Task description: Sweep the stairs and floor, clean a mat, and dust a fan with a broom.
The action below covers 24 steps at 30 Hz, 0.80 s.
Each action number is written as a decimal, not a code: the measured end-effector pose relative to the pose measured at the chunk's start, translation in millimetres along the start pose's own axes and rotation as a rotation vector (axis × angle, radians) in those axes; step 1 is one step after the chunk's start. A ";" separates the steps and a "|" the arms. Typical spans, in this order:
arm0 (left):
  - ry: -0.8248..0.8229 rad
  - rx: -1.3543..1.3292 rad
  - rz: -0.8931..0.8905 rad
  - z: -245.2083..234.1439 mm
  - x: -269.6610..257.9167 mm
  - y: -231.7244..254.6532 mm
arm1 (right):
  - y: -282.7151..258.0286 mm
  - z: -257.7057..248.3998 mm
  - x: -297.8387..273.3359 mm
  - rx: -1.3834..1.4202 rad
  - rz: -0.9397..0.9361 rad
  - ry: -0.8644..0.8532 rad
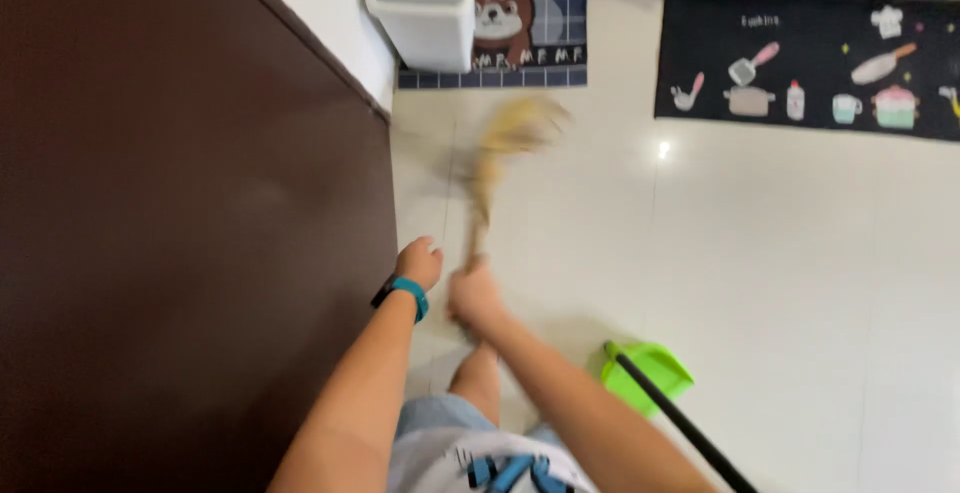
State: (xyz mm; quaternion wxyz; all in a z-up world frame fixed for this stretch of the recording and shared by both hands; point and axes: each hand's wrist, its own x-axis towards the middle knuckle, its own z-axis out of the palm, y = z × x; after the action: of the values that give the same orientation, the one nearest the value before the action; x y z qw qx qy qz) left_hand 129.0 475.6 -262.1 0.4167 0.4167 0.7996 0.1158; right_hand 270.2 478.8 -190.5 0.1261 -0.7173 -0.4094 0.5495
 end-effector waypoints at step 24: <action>-0.036 -0.097 0.097 -18.1 179.3 -8.8 | 16.1 -127.5 365.4 0.364 0.355 0.131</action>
State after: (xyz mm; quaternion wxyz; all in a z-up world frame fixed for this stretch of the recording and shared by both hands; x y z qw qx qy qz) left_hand 55.4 609.8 -357.6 0.4444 0.4363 0.7645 0.1669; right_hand 413.3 768.2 -404.6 0.1810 -0.7775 -0.1625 0.5800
